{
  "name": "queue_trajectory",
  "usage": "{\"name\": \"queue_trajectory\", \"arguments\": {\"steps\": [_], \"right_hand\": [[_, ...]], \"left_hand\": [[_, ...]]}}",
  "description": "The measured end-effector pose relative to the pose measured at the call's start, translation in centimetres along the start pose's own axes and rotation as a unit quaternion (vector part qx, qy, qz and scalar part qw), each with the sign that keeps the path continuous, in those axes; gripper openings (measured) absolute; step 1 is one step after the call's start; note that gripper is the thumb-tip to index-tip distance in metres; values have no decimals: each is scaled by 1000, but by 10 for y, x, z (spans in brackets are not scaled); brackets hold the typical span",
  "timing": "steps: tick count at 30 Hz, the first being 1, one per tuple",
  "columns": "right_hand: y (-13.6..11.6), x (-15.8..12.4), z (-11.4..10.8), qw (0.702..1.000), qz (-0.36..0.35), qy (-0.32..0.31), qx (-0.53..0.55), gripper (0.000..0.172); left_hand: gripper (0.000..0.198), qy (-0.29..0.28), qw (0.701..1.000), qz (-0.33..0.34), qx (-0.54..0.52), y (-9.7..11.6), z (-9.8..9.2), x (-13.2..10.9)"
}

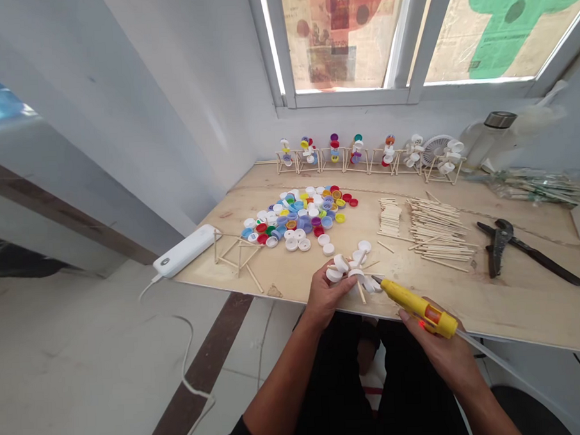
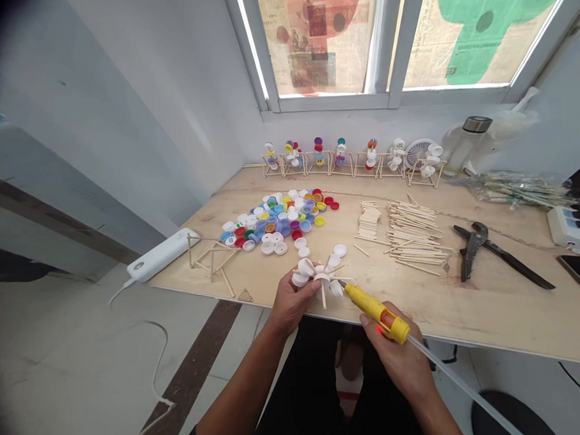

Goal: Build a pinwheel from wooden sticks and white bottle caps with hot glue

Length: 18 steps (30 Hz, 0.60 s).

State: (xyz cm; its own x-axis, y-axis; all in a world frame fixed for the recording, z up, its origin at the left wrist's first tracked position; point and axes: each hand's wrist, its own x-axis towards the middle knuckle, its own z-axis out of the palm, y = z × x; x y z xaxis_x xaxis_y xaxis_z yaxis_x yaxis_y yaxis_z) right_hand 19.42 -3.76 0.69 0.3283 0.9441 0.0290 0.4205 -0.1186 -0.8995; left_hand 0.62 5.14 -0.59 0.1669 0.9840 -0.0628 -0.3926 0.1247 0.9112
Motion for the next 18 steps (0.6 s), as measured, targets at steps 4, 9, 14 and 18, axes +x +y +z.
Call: {"name": "queue_trajectory", "arguments": {"steps": [4,9,14,18], "right_hand": [[-1,-1,-1,1000,22,-11,-2,26],[-3,-3,-3,999,26,4,-39,27],[-5,-2,-4,999,0,20,-31,26],[-12,-2,-5,1000,14,23,4,25]], "left_hand": [[43,1,1000,1,-9,-1,0,0],[44,17,1000,0,-4,-2,-1,0],[45,26,1000,-2,2,-2,0,0],[44,23,1000,-3,6,-2,0,-1]]}}
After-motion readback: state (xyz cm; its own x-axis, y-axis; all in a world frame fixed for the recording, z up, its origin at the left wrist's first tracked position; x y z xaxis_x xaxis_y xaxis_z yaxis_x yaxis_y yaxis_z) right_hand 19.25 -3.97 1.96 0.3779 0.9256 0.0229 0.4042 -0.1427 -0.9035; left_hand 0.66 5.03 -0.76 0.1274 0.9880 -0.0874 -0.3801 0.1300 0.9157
